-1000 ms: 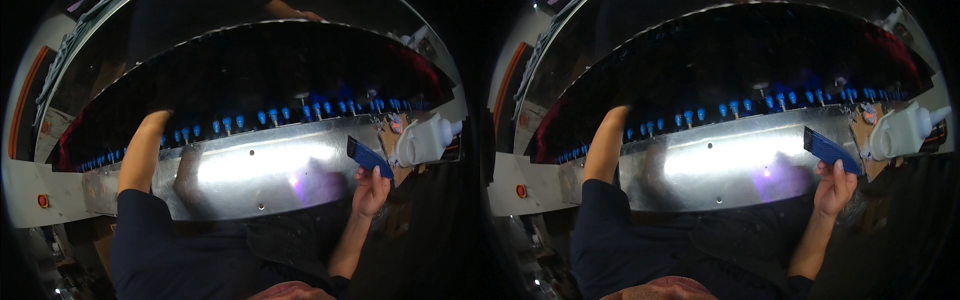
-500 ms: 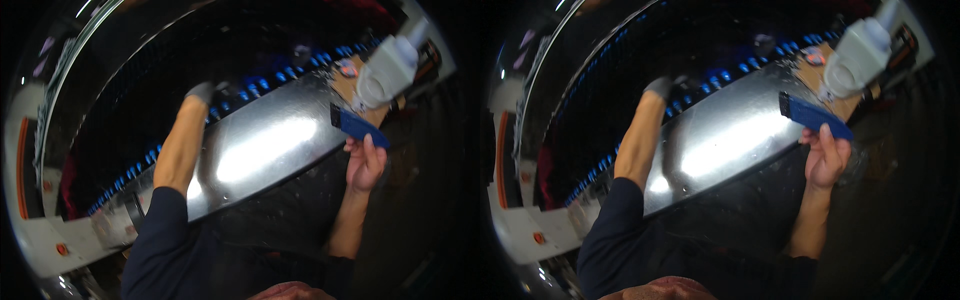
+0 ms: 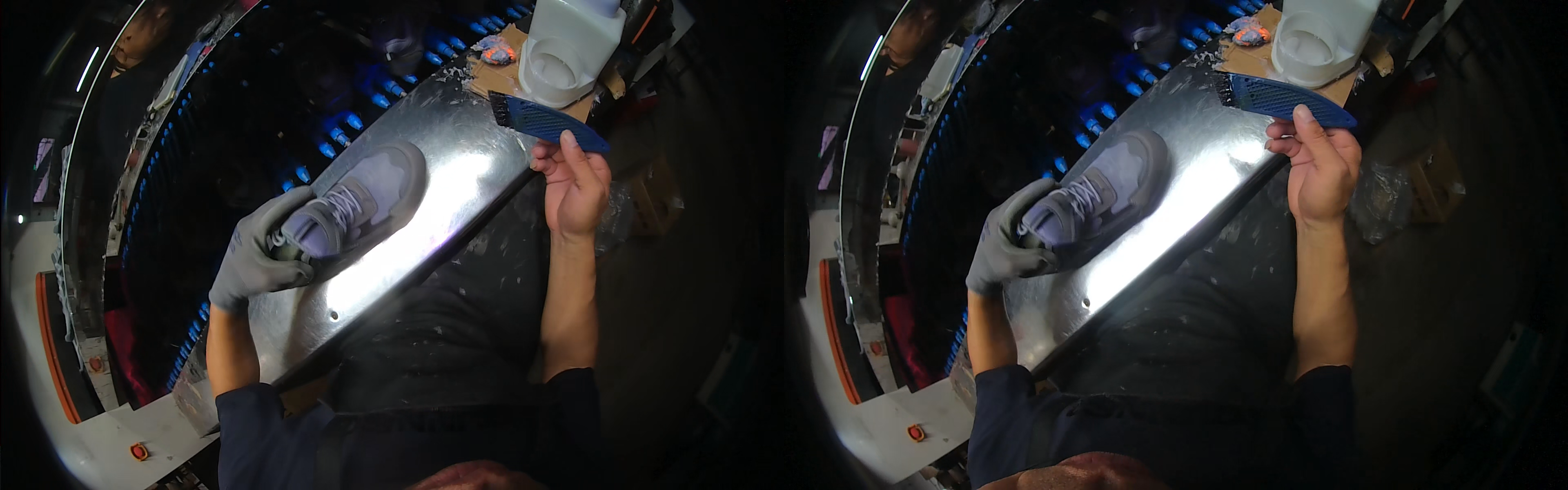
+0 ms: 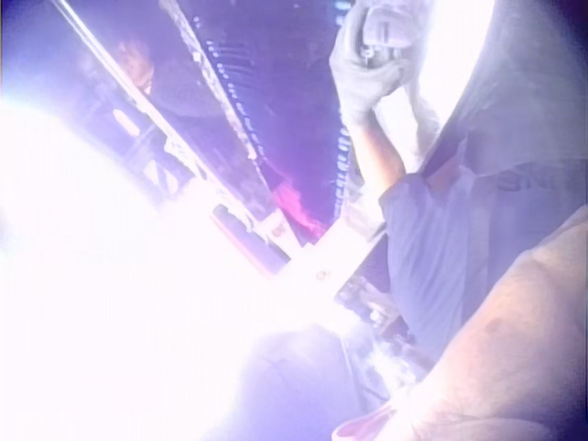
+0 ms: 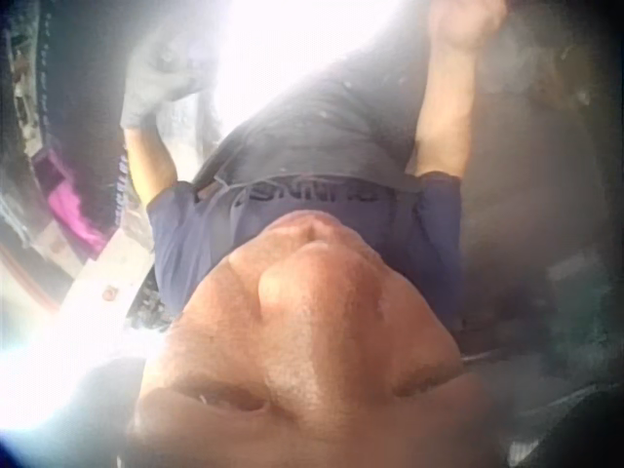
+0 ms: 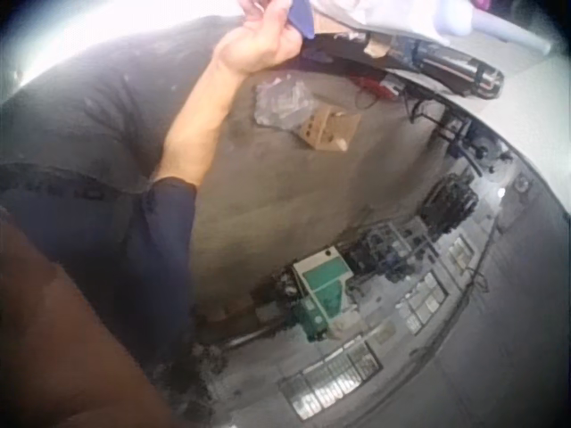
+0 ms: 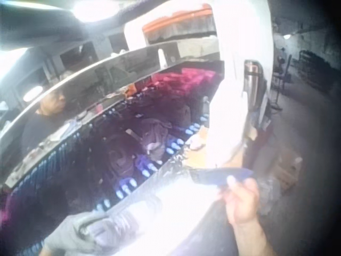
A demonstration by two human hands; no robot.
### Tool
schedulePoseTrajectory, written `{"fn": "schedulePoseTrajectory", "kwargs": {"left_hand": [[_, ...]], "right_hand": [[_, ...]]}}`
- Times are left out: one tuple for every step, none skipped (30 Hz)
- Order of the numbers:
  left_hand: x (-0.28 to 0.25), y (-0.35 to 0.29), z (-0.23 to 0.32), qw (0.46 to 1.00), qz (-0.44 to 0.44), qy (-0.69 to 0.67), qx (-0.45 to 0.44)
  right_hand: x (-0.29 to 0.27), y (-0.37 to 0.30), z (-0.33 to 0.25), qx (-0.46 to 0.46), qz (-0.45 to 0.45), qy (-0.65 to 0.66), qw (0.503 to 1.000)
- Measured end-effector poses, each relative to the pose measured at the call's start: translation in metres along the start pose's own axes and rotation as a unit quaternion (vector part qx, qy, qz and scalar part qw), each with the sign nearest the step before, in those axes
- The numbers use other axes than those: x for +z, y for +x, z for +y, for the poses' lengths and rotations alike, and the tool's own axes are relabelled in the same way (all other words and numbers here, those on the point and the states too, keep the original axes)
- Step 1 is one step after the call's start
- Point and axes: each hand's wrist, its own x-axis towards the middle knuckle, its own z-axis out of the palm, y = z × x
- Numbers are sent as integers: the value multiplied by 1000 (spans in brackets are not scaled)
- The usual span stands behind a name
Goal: The person repeatedly applies a white paste to a gray sneaker using a blue brush and scrubs the upper and side panels. The person rotates the shoe to access different areas and continues scrubbing throughout the clip.
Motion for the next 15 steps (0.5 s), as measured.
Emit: {"fn": "schedulePoseTrajectory", "kwargs": {"left_hand": [[2, 3, 23, 990, 21, 125, 58], [6, 5, 44, 961, 43, 248, 117], [9, 7, 65, 961, 37, 193, 196], [18, 10, 76, 959, 23, 137, 249], [29, 16, 82, 948, -1, 74, 309], [43, 24, 87, 960, -22, 113, 253], [56, 31, 91, 967, -44, 155, 198], [70, 51, 74, 957, -23, 214, 196], [74, 63, 51, 925, -50, 352, 137], [77, 76, 33, 873, -73, 476, 79], [78, 96, 35, 861, -127, 491, 32], [76, 112, 44, 844, -179, 506, -20], [75, 122, 49, 821, -230, 517, -71], [72, 128, 50, 846, -211, 486, -53], [64, 131, 44, 868, -193, 456, -36]], "right_hand": [[-1, 2, -1, 2, 7, 1, 1000], [-1, 3, -1, 4, 14, 3, 1000], [-3, 1, -1, 7, 23, 1, 1000], [-4, 1, 0, 9, 28, 7, 1000], [-7, 1, -1, 6, 33, 7, 999], [-6, 4, 0, 7, 32, 13, 999], [-4, 4, 2, 8, 27, 15, 999], [-4, 2, 2, 6, 24, 16, 1000], [-5, 1, 2, 6, 22, 18, 1000], [-10, 1, 1, 1, 26, 10, 1000], [-14, 2, -1, -5, 30, 1, 1000], [-16, 2, -3, -9, 31, -5, 999], [-20, 4, -7, -14, 40, -5, 999], [-24, 7, -14, -22, 41, -7, 999], [-27, 10, -15, -27, 42, -5, 999]]}}
